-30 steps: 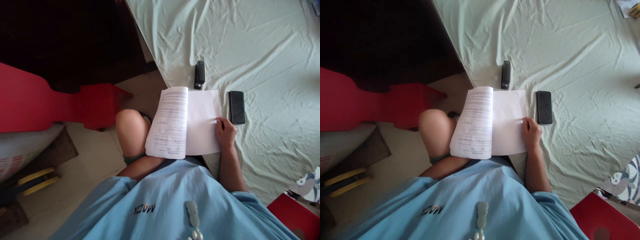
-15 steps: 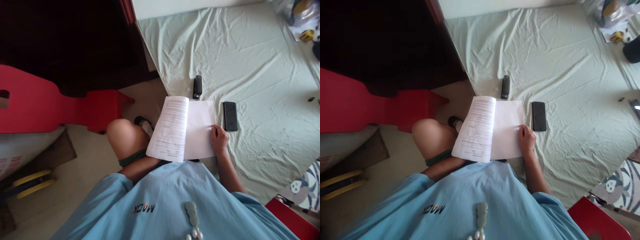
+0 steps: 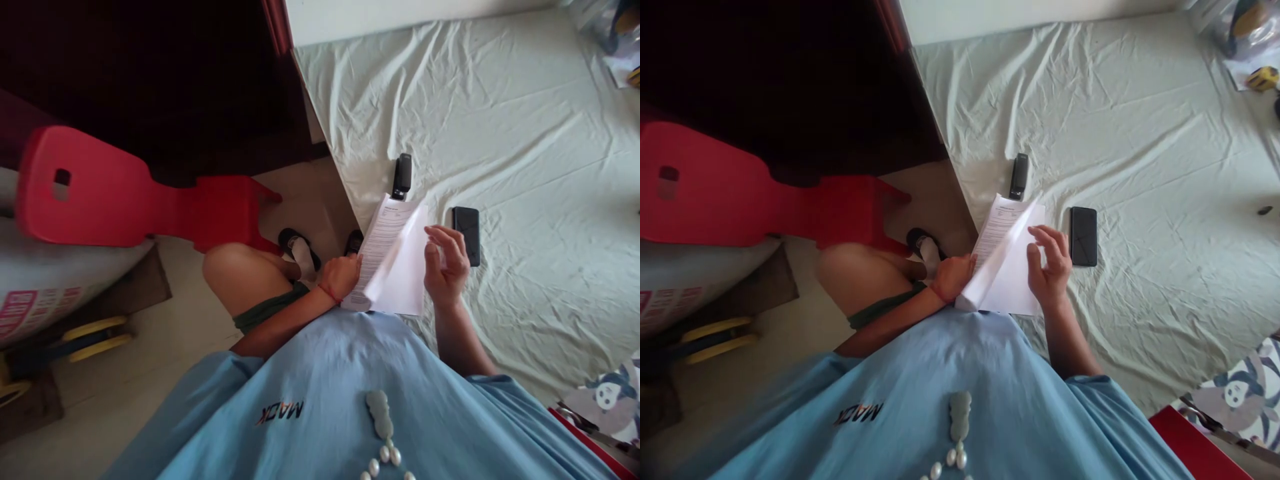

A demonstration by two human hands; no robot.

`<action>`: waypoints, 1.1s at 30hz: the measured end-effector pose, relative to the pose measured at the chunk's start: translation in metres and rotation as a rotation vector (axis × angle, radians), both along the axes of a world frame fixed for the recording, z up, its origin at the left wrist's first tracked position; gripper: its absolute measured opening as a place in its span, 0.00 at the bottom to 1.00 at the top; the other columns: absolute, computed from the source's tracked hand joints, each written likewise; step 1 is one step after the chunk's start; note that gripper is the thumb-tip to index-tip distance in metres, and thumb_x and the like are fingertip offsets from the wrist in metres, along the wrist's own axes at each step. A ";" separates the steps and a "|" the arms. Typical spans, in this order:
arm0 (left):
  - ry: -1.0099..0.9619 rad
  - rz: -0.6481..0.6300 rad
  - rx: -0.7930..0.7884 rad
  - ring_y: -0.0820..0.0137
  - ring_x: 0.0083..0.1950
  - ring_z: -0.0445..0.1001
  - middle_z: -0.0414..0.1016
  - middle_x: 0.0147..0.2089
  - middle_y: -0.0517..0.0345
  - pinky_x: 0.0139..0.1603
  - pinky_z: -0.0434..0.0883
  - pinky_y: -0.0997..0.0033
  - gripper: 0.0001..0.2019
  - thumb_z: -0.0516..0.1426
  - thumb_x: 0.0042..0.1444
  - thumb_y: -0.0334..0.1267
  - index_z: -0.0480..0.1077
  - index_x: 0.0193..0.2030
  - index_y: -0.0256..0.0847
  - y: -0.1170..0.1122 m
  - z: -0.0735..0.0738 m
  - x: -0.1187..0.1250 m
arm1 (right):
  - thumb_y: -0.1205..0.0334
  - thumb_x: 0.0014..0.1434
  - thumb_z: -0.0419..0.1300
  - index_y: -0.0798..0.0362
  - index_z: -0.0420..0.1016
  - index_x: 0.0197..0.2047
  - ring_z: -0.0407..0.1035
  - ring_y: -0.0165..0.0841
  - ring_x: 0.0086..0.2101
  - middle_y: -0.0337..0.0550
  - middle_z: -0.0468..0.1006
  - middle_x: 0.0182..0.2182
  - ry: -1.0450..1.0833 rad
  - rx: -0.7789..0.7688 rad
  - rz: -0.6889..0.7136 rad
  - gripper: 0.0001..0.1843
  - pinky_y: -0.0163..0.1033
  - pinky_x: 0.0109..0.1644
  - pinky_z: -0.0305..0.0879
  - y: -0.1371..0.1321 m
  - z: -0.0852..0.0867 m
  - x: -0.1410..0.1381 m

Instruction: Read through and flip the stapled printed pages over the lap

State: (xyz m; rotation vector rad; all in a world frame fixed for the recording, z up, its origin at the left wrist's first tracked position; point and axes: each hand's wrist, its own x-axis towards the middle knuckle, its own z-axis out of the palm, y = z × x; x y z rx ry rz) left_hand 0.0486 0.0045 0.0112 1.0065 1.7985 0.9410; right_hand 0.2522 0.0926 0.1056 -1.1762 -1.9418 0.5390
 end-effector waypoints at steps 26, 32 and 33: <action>-0.354 -0.063 -0.025 0.61 0.37 0.77 0.82 0.36 0.45 0.43 0.73 0.60 0.46 0.53 0.54 0.84 0.79 0.33 0.34 -0.014 -0.031 0.000 | 0.60 0.71 0.55 0.50 0.84 0.49 0.71 0.51 0.50 0.57 0.82 0.50 -0.746 -0.213 0.124 0.15 0.50 0.41 0.70 0.078 -0.051 0.005; -0.122 -0.268 0.094 0.64 0.34 0.72 0.76 0.31 0.51 0.39 0.69 0.62 0.43 0.44 0.63 0.81 0.72 0.30 0.39 -0.016 -0.006 -0.001 | 0.62 0.70 0.56 0.57 0.79 0.62 0.68 0.56 0.59 0.62 0.78 0.61 -0.509 -0.100 0.126 0.22 0.63 0.65 0.67 0.086 -0.054 -0.005; -0.120 -0.299 0.089 0.64 0.34 0.72 0.76 0.30 0.51 0.39 0.69 0.62 0.43 0.44 0.63 0.81 0.72 0.29 0.39 -0.016 -0.005 -0.002 | 0.60 0.71 0.55 0.57 0.77 0.66 0.67 0.55 0.61 0.62 0.77 0.64 -0.444 -0.060 0.140 0.24 0.63 0.68 0.65 0.087 -0.052 -0.005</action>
